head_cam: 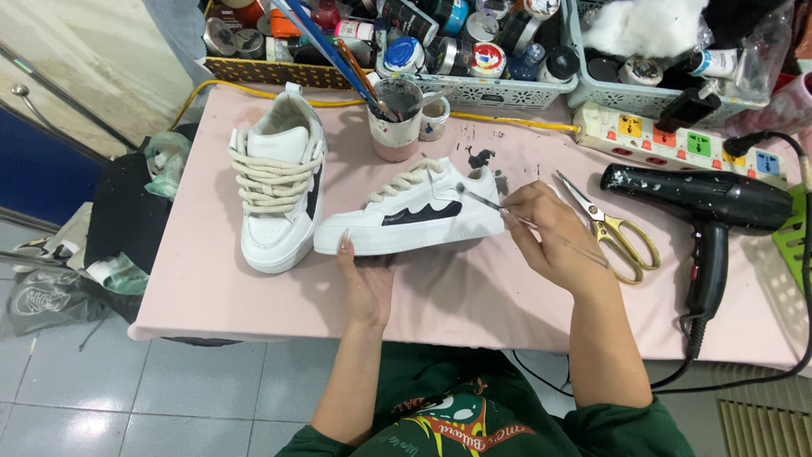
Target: The person paints a black decorative shape on the side of a white shoe with a brush and then dries the paint using a hair dryer.
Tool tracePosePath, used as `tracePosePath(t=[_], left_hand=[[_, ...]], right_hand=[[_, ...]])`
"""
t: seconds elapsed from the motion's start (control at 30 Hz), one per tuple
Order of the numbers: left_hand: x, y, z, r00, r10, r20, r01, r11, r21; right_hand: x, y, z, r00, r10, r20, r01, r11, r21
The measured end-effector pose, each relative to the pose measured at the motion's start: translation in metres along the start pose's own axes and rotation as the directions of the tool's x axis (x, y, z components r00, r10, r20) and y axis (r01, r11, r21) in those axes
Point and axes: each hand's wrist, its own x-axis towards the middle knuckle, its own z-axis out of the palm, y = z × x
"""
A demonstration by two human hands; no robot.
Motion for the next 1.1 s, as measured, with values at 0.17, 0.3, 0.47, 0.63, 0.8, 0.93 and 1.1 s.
tracePosePath(t=[0.17,0.3,0.47,0.63,0.8,0.93,1.1], left_hand=[[0.0,-0.002,0.0,1.0,0.011,0.008,-0.011,1.0,-0.016],[-0.001,-0.001,-0.001,1.0,0.006,-0.002,-0.006,1.0,0.004],[-0.003,-0.001,0.001,1.0,0.004,-0.006,-0.004,1.0,0.023],[-0.005,0.0,0.001,0.999,0.028,0.022,-0.029,0.999,0.023],[-0.005,-0.006,-0.008,0.998,0.042,0.037,-0.042,0.999,0.0],[-0.005,-0.012,-0.014,0.998,0.05,-0.03,-0.051,0.998,-0.042],[-0.007,-0.012,-0.013,0.996,0.085,-0.005,-0.085,0.995,-0.052]], right_hand=[[-0.018,0.008,0.005,0.994,0.056,-0.094,-0.052,0.998,0.041],[-0.032,0.007,0.01,0.991,0.069,-0.118,-0.065,0.997,0.042],[-0.037,0.001,0.017,0.978,0.069,-0.195,-0.06,0.997,0.052],[-0.042,-0.008,0.019,0.943,0.185,-0.278,-0.147,0.978,0.15],[-0.046,-0.015,0.021,0.966,0.085,-0.244,-0.063,0.994,0.094],[-0.047,-0.021,0.022,0.974,-0.022,-0.226,-0.008,0.991,-0.131],[-0.072,-0.027,0.037,0.943,0.119,-0.309,-0.075,0.986,0.149]])
